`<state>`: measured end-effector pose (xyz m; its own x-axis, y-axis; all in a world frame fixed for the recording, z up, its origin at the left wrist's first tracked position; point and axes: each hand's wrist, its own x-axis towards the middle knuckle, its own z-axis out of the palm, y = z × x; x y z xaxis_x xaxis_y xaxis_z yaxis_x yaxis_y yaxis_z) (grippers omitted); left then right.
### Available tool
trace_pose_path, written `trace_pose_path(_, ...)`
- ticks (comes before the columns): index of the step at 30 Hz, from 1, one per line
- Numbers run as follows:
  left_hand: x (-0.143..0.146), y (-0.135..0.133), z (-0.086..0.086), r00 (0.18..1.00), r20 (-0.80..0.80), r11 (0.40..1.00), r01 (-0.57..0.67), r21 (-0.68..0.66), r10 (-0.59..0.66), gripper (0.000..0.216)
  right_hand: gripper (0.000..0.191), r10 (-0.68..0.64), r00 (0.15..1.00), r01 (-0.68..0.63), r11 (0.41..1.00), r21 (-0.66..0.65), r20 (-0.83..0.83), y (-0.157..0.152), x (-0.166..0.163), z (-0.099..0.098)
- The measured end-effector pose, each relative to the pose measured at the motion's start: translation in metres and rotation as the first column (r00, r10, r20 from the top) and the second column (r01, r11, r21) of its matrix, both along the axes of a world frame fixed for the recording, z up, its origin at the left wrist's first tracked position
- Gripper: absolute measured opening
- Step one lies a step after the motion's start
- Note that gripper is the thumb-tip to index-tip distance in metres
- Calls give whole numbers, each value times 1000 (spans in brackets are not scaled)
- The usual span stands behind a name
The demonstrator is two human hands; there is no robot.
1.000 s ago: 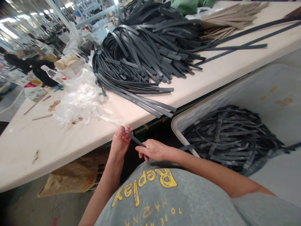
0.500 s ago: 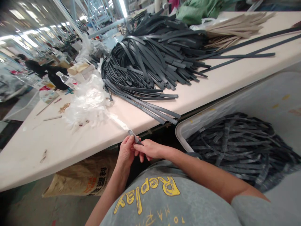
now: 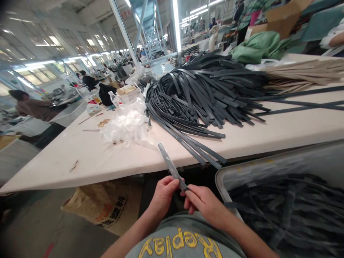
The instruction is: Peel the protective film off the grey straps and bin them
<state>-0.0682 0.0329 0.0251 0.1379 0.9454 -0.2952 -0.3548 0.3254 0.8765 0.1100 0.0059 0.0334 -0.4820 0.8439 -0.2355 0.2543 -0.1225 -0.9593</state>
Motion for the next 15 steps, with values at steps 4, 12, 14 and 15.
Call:
trace_pose_path(4,-8,6,2,988,-15,988,-150,47,151,26,48,27,996,-28,1000,1,83,-20,17,-19)
trace_pose_path(12,17,-11,10,994,-81,996,83,36,-80,24,53,-32,995,23,995,94,91,-19,19,-12)
trace_pose_path(14,14,-6,12,993,-112,997,-29,67,36,25,57,-4,993,-2,999,51,118,-28,27,-22)
trace_pose_path(15,13,-5,11,991,-120,996,-57,68,65,27,60,-13,990,8,999,32,140,-33,31,-29)
